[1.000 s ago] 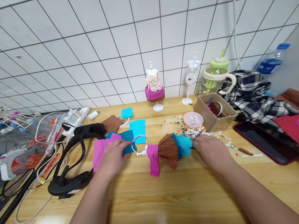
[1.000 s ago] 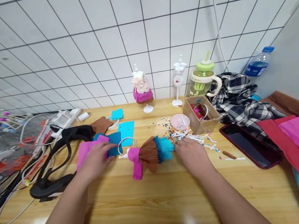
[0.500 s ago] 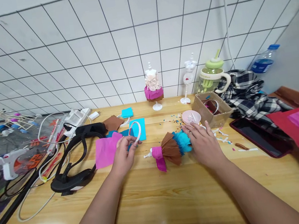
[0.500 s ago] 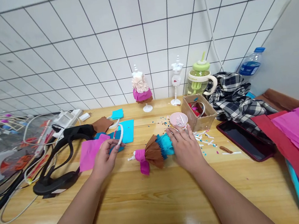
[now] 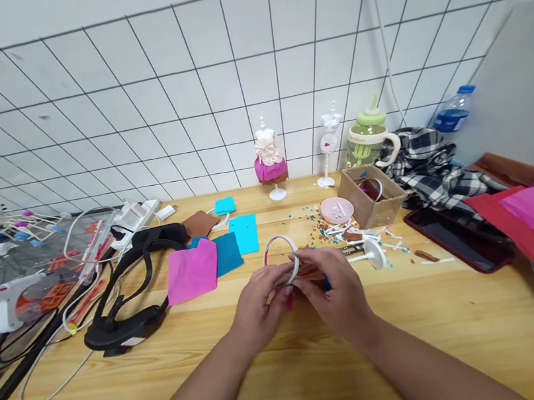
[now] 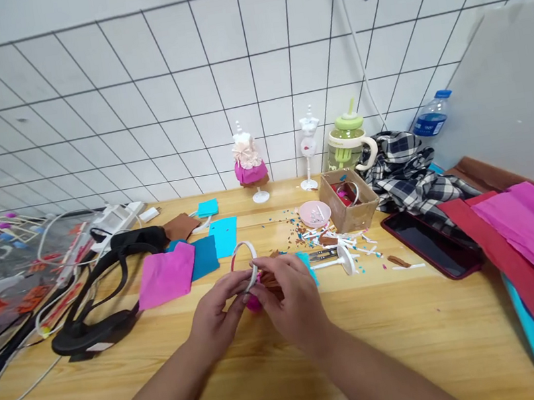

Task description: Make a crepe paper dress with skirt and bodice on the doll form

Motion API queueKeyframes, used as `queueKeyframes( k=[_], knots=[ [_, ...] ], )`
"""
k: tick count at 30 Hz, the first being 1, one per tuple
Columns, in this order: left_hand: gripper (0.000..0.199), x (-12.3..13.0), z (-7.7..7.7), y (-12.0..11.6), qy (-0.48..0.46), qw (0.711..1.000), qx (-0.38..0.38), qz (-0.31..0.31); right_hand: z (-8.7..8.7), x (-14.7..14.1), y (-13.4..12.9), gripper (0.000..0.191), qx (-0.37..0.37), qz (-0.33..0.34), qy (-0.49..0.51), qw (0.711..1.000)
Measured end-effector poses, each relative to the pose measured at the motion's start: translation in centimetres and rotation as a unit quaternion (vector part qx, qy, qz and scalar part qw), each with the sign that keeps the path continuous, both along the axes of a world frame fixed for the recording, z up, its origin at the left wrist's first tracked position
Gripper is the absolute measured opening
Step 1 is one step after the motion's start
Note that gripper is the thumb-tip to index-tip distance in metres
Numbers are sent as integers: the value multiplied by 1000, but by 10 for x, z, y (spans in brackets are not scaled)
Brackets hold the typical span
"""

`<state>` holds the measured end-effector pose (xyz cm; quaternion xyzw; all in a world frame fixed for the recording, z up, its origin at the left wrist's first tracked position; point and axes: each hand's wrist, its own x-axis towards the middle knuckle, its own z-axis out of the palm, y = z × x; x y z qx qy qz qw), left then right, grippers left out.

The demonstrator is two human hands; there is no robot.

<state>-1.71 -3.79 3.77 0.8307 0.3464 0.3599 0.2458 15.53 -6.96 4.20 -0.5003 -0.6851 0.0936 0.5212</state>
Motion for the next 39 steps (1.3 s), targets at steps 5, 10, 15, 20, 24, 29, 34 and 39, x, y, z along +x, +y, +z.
queueKeyframes(
  k=[5,10,15,20,24,29,34,39],
  knots=[
    [46,-7,-11,2,43,993,99,-51,-3,7,-3,23,-11,-8,20,1000],
    [50,-8,-14,3,57,990,124,-36,-4,6,-4,11,-2,2,21,1000],
    [46,-5,-17,1,77,992,101,-7,-5,9,0,4,-15,16,-12,1000],
    [26,-1,-16,-5,34,998,11,60,-6,10,1,14,44,-2,-18,999],
    [19,-1,-10,-7,27,997,-45,65,-6,8,-1,27,85,-21,-21,996],
    [19,-3,-6,-8,21,998,-40,51,-3,10,-6,10,100,-26,-55,993],
    [21,-4,-2,-8,-26,994,-106,23,0,14,-6,10,87,-20,-31,996],
    [23,-5,0,-5,-115,976,-183,30,0,13,-4,8,61,6,-12,998]
  ],
)
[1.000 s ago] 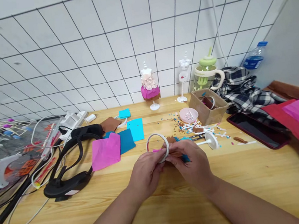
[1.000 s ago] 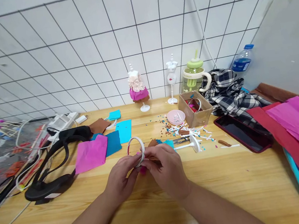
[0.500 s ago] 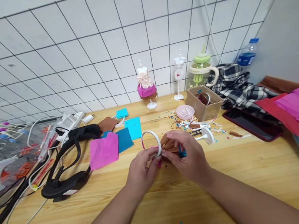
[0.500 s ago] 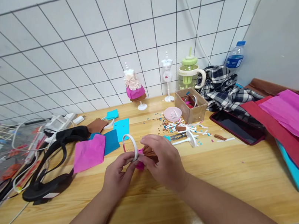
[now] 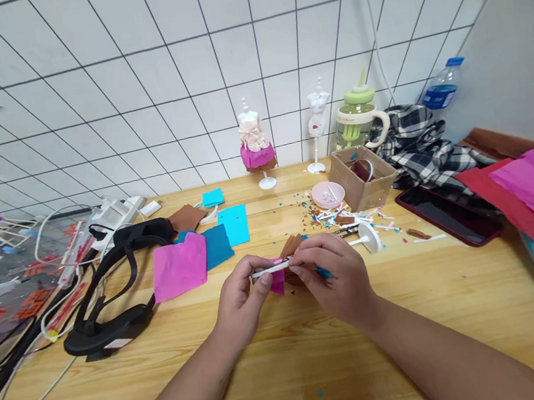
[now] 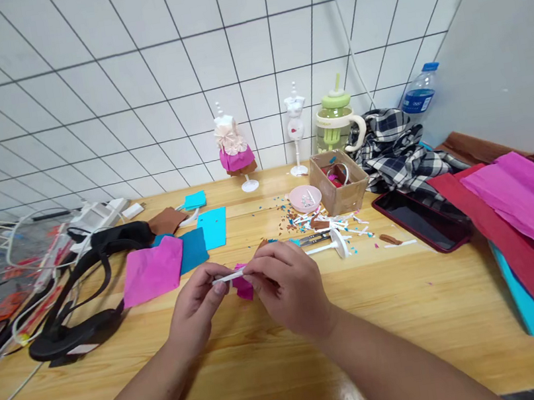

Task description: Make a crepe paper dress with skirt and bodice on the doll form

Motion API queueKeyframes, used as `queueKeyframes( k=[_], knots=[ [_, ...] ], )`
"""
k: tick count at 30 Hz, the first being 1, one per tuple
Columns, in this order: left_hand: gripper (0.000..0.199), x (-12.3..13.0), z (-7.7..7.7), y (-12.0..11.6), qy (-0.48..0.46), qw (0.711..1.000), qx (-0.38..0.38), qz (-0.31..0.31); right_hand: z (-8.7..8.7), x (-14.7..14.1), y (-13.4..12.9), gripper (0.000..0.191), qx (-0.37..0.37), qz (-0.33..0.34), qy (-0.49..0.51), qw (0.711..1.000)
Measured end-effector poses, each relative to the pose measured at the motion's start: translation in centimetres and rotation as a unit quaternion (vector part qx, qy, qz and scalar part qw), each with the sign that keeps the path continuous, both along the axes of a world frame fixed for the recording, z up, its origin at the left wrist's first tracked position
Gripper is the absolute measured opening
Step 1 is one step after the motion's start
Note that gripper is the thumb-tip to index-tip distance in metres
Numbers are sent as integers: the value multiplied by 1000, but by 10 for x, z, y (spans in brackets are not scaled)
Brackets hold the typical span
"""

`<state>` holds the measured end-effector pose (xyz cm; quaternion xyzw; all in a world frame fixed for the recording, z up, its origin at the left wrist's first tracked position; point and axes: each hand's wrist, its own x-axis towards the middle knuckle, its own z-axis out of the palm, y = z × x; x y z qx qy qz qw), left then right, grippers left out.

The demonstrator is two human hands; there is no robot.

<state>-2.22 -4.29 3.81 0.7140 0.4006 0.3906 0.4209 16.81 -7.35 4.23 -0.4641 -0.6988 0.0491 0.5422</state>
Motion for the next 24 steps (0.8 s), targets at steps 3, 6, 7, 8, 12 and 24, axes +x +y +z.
queueKeyframes(
  k=[3,6,7,8,12,24],
  knots=[
    [22,-1,3,0,63,997,31,18,1,-1,-2,7,-15,12,-4,1000],
    [17,-4,2,-1,107,985,121,59,2,-3,-7,6,-10,36,-8,999],
    [15,-5,1,-1,99,981,147,73,3,-4,-9,5,-2,49,-14,999],
    [14,-6,0,-2,83,979,164,84,3,-6,-11,5,7,62,-22,998],
    [11,-2,-4,-7,8,977,181,114,2,-12,-16,9,35,85,-48,995],
    [21,-53,-2,60,113,921,148,342,5,-14,-19,7,-66,116,47,990]
  ],
)
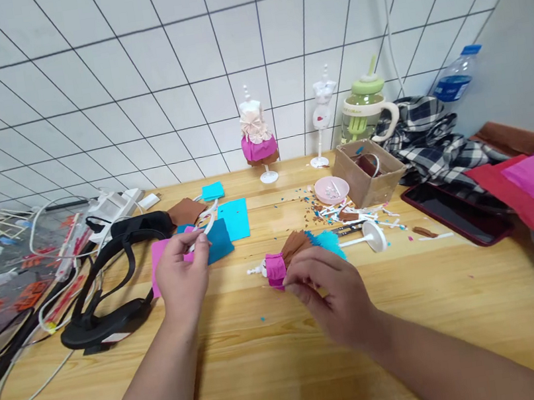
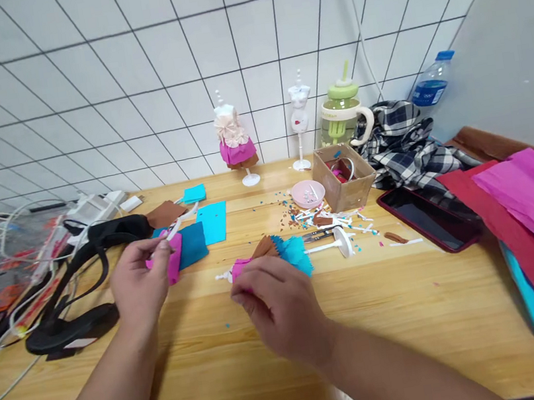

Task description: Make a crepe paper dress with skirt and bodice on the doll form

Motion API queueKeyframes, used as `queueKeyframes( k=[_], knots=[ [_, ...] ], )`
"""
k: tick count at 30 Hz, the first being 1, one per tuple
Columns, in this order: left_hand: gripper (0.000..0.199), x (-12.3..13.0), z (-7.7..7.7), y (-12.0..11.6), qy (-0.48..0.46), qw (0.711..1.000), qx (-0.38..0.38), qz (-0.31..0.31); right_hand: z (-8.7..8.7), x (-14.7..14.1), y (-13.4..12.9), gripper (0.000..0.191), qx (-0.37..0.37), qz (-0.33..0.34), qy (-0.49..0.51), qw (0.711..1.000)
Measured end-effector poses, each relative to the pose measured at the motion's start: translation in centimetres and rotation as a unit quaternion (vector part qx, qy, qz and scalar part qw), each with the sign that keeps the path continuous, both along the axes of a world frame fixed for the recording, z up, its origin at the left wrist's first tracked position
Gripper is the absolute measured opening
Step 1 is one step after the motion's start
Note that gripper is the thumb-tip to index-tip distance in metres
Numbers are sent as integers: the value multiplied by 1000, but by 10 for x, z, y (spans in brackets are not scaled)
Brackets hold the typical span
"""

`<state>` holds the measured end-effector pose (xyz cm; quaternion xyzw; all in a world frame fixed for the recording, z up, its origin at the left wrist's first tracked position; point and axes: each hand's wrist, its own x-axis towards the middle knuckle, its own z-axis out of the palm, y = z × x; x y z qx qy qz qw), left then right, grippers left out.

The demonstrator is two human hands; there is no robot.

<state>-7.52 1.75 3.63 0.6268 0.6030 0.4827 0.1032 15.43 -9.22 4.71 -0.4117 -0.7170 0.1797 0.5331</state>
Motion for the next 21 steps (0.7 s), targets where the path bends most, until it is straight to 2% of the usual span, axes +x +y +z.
queueKeyframes(
  k=[3,5,7,8,10,12,15,18,21],
  knots=[
    [26,-4,-6,12,221,972,-61,-45,0,1,7,7,-121,-15,50,991],
    [33,4,-9,7,278,957,-68,-43,-1,3,11,9,-181,-21,68,981],
    [36,16,-6,-5,250,964,-48,-75,-1,4,13,9,-216,-27,76,973],
    [36,23,-3,-14,213,966,-47,-139,-2,5,14,9,-223,-30,77,971],
    [47,35,5,-32,126,949,-73,-278,-2,6,14,8,-221,-37,74,972],
    [51,44,13,-47,82,931,-85,-346,-2,7,14,7,-208,-46,62,975],
    [36,51,19,-59,68,927,-88,-359,-3,7,14,7,-192,-58,41,979],
    [20,52,19,-61,48,931,-74,-353,-3,5,14,8,-183,-64,29,981],
    [12,51,17,-61,14,928,-64,-366,-4,5,14,6,-171,-64,20,983]
  ],
)
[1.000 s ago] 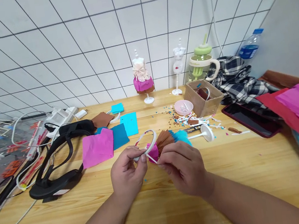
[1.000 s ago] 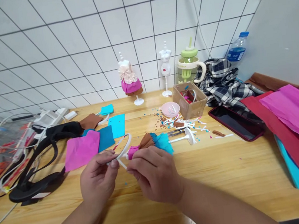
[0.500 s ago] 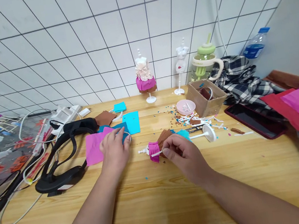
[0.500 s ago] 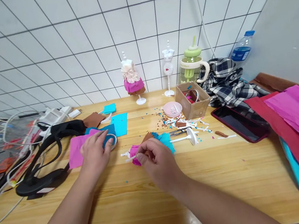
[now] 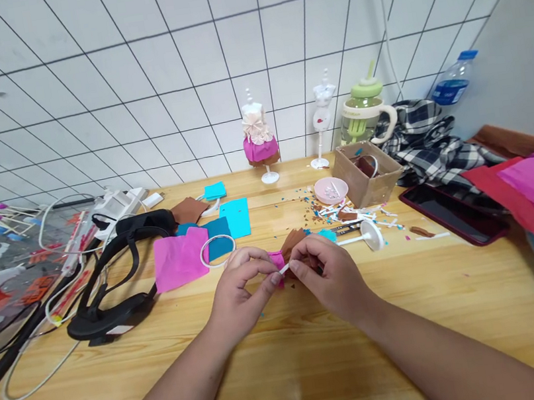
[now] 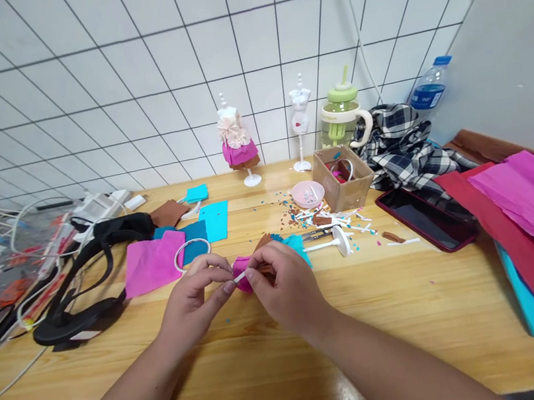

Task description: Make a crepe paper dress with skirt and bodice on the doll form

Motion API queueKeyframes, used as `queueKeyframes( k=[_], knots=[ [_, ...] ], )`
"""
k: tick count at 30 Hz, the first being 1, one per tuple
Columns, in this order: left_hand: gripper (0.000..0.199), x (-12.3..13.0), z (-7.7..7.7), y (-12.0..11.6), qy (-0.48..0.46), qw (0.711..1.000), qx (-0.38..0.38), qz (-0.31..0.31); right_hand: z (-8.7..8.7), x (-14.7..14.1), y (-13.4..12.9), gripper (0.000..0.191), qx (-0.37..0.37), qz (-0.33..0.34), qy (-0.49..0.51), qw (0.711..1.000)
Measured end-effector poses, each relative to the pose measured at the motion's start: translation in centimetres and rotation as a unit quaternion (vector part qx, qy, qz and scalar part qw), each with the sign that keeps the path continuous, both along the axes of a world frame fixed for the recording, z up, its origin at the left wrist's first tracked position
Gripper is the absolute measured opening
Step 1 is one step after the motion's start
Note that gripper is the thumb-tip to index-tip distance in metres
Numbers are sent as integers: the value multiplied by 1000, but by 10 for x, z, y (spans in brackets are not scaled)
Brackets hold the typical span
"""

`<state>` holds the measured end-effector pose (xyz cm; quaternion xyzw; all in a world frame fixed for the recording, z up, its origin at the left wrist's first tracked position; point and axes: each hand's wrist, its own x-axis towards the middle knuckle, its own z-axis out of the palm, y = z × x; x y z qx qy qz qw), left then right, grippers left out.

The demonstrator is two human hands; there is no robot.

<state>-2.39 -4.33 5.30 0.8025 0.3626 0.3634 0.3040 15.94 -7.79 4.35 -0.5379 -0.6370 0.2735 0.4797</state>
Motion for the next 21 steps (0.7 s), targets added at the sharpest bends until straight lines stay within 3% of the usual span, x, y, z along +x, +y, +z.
queueKeyframes(
  k=[4,7,10,13,17,21],
  knots=[
    [10,0,-1,-1,-78,995,-62,-11,1,5,3,3,43,-41,-14,998],
    [15,1,-3,1,-116,981,-158,1,2,11,3,8,148,-83,-105,980],
    [20,2,-7,2,-153,959,-240,-2,2,13,1,10,244,-44,-218,944],
    [22,2,-10,1,-211,929,-303,-22,-1,12,-1,15,279,-32,-281,918],
    [21,5,-10,-4,-241,910,-337,-33,-2,10,-1,12,289,-49,-310,905],
    [20,5,-9,-6,-238,912,-331,-38,0,11,-1,12,322,-65,-331,885]
  ],
)
